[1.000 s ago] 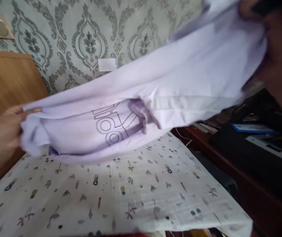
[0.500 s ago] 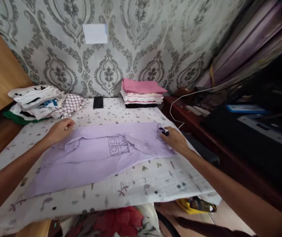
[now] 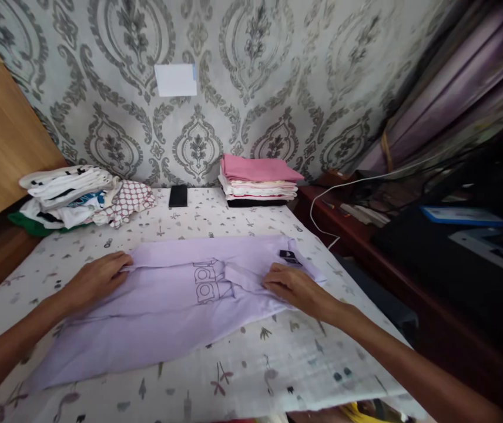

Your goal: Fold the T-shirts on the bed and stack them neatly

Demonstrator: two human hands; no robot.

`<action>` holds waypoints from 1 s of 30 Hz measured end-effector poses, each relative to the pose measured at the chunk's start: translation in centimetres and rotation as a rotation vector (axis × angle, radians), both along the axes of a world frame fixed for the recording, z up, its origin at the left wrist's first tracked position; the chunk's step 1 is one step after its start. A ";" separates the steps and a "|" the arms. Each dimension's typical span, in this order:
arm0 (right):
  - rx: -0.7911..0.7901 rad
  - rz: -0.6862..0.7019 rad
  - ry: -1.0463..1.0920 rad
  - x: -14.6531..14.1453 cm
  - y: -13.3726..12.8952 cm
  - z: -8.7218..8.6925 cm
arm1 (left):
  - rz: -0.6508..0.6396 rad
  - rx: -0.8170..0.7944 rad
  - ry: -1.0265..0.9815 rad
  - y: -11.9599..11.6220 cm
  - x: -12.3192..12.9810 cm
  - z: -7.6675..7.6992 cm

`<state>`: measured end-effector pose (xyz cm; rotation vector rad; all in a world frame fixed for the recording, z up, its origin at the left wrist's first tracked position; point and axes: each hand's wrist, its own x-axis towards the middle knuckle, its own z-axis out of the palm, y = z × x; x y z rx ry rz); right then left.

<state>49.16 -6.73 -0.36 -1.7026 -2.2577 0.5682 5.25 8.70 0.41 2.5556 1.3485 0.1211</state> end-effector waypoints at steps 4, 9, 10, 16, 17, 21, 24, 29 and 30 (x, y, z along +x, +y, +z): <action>-0.191 -0.196 0.323 1.6 2.4 1.5 | -0.020 -0.168 -0.128 2.9 -0.8 2.1; -0.280 -0.320 0.522 2.3 6.1 4.2 | 0.078 -0.279 -0.281 5.7 -0.8 3.9; -0.327 -0.248 0.464 1.9 6.3 4.4 | 0.105 -0.290 -0.305 5.8 -0.7 3.9; -0.247 0.082 -0.149 -1.2 3.6 2.7 | 0.128 -0.367 -0.222 4.4 -0.1 2.6; -0.223 0.078 -0.163 -1.3 3.2 2.4 | 0.127 -0.356 -0.205 4.1 -0.1 2.3; -0.269 0.042 -0.065 -0.5 3.0 2.5 | 0.101 -0.258 -0.217 3.0 -0.6 1.7; -0.392 0.030 0.066 0.4 3.8 3.3 | 0.077 -0.253 -0.163 3.3 -1.2 1.7; -0.450 0.079 0.075 0.2 4.5 3.7 | 0.072 -0.295 -0.106 4.2 -1.3 1.8; -0.423 0.092 0.008 -0.1 4.4 3.5 | 0.098 -0.257 -0.141 4.1 -1.2 1.7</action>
